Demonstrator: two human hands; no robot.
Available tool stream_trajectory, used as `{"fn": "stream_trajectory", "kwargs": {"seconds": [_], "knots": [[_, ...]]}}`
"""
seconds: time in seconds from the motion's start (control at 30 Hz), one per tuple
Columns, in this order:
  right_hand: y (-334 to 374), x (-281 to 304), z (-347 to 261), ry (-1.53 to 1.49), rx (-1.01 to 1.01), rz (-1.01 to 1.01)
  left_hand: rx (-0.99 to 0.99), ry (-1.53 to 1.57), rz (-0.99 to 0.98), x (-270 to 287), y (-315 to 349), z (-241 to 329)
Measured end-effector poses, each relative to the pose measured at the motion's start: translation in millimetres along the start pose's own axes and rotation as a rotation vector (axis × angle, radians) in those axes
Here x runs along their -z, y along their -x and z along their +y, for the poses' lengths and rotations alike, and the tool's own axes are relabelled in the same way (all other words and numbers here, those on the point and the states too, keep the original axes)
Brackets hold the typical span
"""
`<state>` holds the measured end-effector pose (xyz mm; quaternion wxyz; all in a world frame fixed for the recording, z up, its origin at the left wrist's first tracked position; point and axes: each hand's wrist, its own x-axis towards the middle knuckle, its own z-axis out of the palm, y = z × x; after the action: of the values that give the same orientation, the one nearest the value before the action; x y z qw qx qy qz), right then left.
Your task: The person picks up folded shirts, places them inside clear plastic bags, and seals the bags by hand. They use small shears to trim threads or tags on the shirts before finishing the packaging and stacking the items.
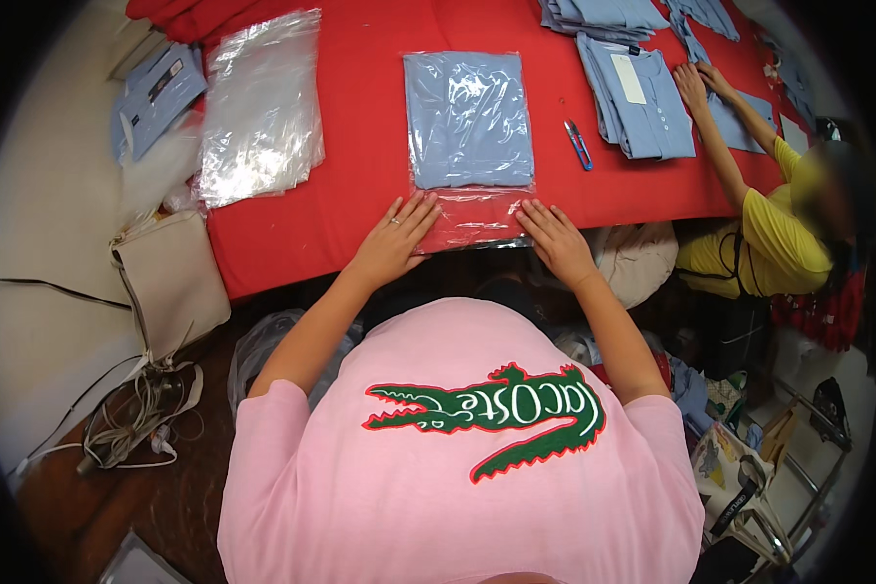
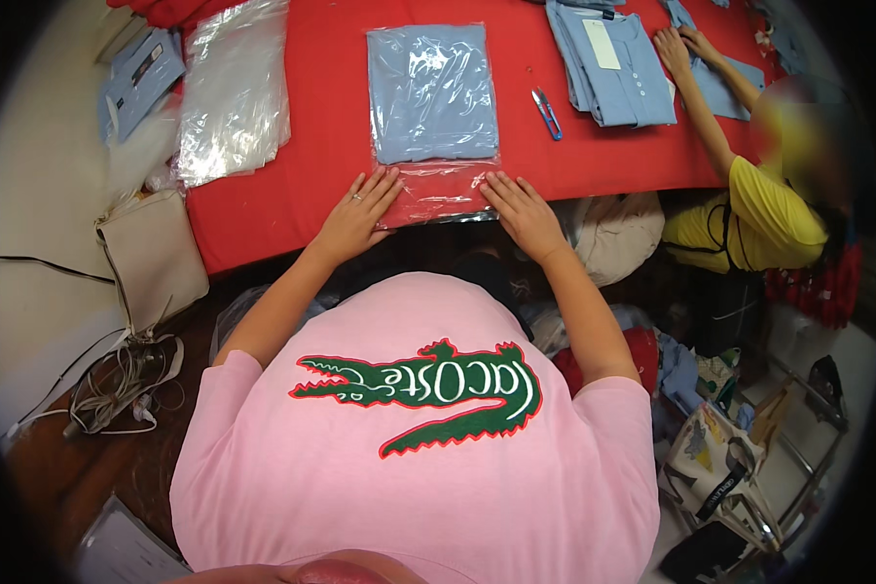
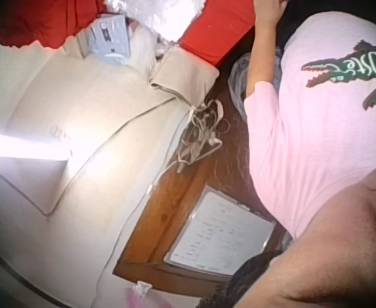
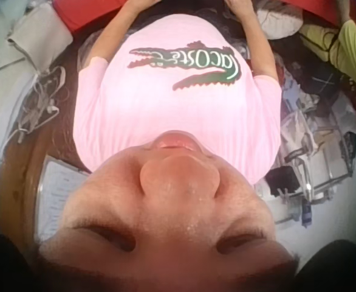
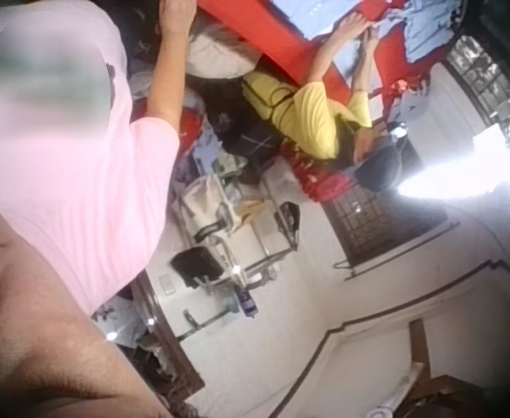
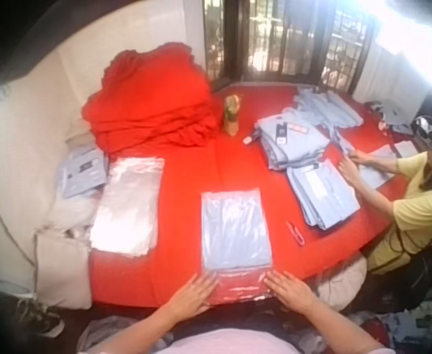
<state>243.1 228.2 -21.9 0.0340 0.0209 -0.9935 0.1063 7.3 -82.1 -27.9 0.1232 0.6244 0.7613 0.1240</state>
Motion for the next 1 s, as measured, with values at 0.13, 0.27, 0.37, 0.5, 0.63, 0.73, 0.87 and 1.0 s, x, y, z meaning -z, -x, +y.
{"fn": "stream_trajectory", "kwargs": {"seconds": [0.13, 0.27, 0.37, 0.5, 0.63, 0.73, 0.87, 1.0], "knots": [[-2.2, -2.4, -8.9, -0.099, -0.06, 0.15, 0.008, 0.064, 0.158, -6.4, -0.1, 9.7], [-10.1, 2.5, -5.6, -0.438, -0.293, 0.236, 0.162, 0.346, 0.28, 1.4, -8.5, 6.4], [-34.0, 3.6, -2.2, -0.865, -0.536, 0.378, 0.159, 0.494, 0.487, 27.1, -37.0, 2.9], [-85.0, -2.5, 25.5, -1.157, -0.643, 0.537, 0.491, 0.766, 0.393, 54.5, -92.3, -6.9], [-129.7, 10.0, 5.8, -0.946, -0.959, 0.354, 0.743, 0.665, 0.281, 46.9, -114.2, -24.7], [-141.3, -4.8, 8.2, -0.364, -0.956, 0.315, 0.716, 0.373, 0.304, 34.3, -126.5, -32.7], [-144.4, -4.7, 17.2, -0.237, -0.969, 0.315, 0.665, 0.202, 0.276, 33.9, -136.9, -34.5], [-127.7, 14.9, 20.3, -0.403, -0.941, 0.485, 0.79, 0.157, 0.345, 52.9, -134.5, -13.7]]}}
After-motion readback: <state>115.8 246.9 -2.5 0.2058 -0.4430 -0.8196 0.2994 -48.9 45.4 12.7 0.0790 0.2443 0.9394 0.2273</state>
